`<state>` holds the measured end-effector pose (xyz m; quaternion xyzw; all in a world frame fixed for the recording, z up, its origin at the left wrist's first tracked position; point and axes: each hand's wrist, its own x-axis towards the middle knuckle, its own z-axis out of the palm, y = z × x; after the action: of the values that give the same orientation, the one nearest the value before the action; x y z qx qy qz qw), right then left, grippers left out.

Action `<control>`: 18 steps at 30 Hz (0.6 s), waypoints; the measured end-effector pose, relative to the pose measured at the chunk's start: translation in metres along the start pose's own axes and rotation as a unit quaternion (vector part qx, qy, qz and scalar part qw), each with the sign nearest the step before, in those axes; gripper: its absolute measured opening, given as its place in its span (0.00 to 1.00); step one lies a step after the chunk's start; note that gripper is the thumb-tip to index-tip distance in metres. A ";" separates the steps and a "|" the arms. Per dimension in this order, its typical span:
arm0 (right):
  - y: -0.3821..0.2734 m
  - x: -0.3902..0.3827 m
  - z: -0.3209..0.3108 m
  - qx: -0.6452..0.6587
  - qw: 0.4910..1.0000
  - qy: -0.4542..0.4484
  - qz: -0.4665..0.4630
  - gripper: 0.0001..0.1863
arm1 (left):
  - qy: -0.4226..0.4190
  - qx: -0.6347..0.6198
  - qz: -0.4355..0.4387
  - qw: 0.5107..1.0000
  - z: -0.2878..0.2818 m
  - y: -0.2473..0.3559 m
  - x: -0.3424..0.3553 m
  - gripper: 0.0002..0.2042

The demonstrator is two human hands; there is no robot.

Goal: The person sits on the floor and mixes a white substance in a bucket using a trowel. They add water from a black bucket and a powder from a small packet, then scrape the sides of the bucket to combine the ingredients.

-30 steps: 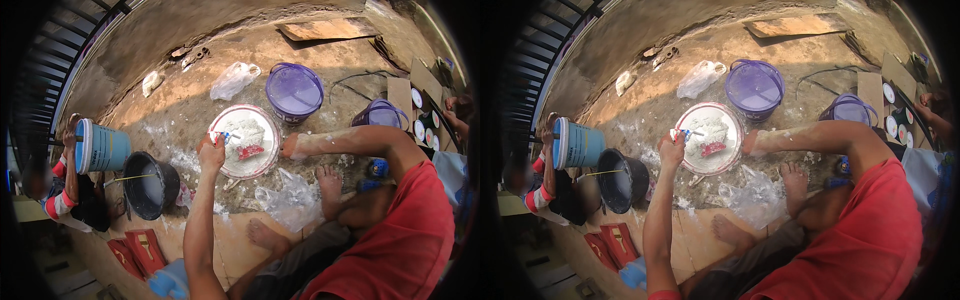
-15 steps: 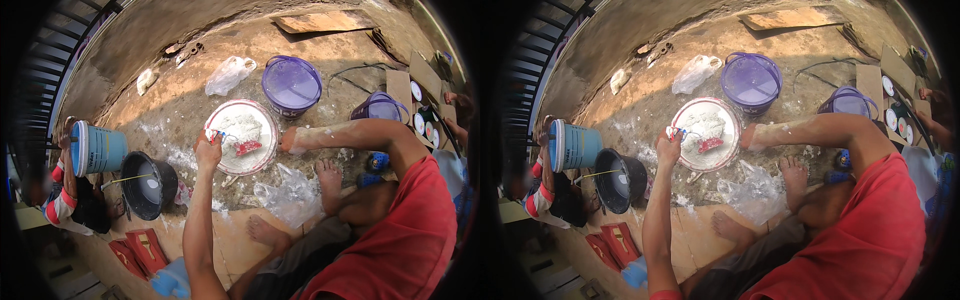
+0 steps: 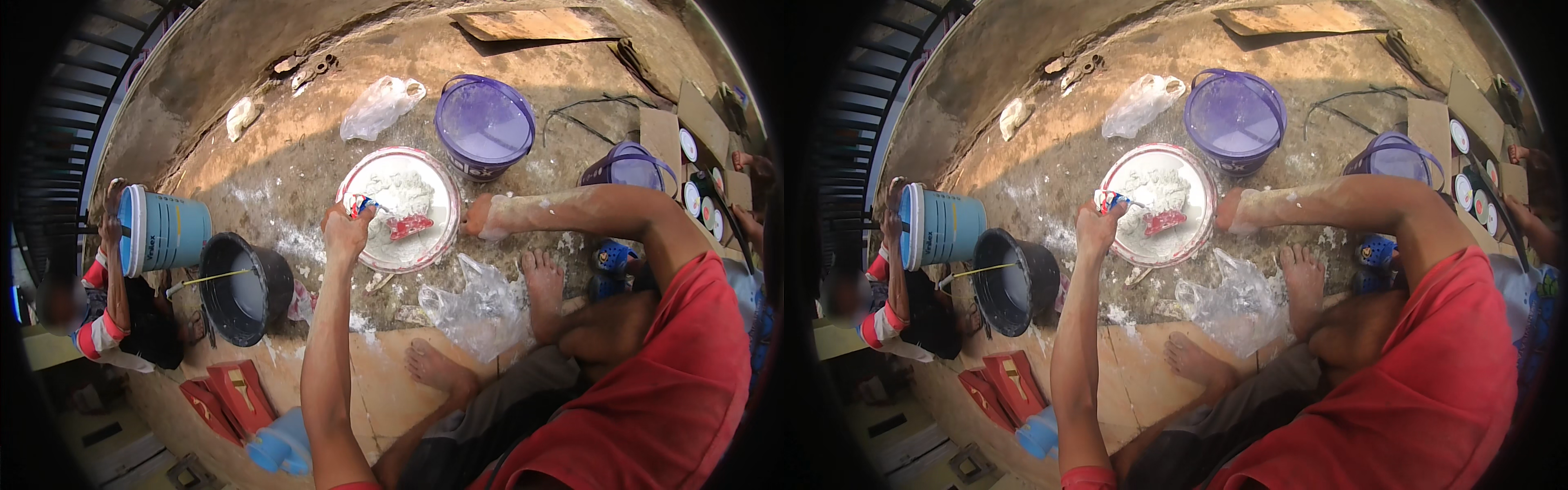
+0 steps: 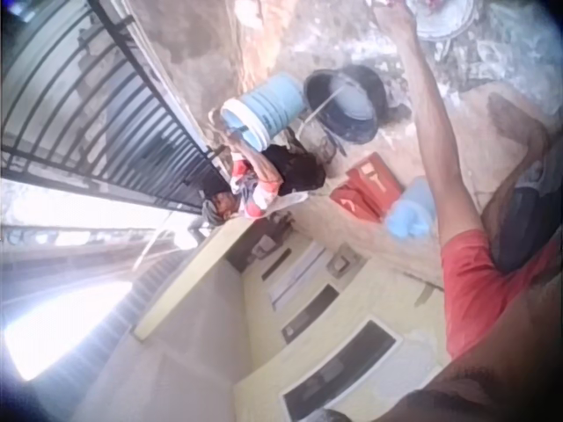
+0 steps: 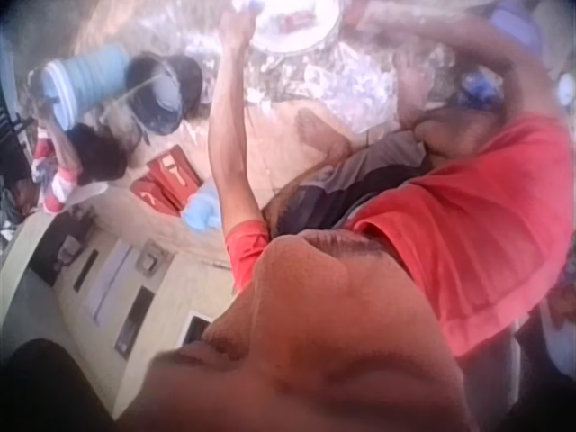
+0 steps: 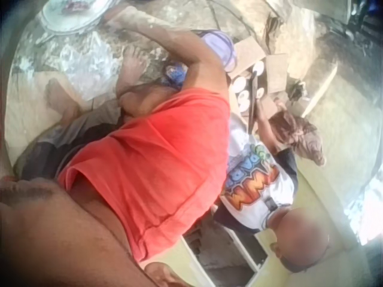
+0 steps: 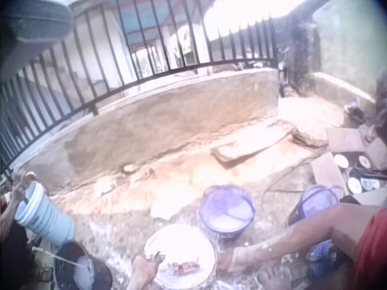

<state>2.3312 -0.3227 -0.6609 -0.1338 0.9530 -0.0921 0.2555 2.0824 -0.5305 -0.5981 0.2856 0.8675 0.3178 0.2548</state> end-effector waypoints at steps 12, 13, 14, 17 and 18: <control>-0.027 0.004 -0.045 0.008 0.975 0.224 0.007 0.11 | 0.020 -0.011 -0.010 1.000 0.004 0.007 0.003 0.23; -0.029 0.009 -0.049 -0.007 0.963 0.271 -0.010 0.11 | 0.021 -0.023 -0.005 1.000 0.004 0.011 0.001 0.23; -0.030 0.014 -0.048 -0.022 0.948 0.317 -0.026 0.11 | 0.020 -0.036 0.001 0.999 0.004 0.015 0.001 0.22; -0.037 0.036 -0.048 -0.060 0.933 0.352 -0.052 0.11 | 0.002 -0.067 -0.002 0.998 0.008 -0.006 0.005 0.24; -0.038 0.040 -0.047 -0.074 0.934 0.346 -0.053 0.10 | 0.004 -0.060 0.012 0.998 0.011 -0.014 0.008 0.24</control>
<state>2.2817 -0.3657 -0.6304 -0.1627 0.9781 -0.0759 -0.1056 2.0784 -0.5295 -0.6172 0.2785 0.8445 0.3734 0.2642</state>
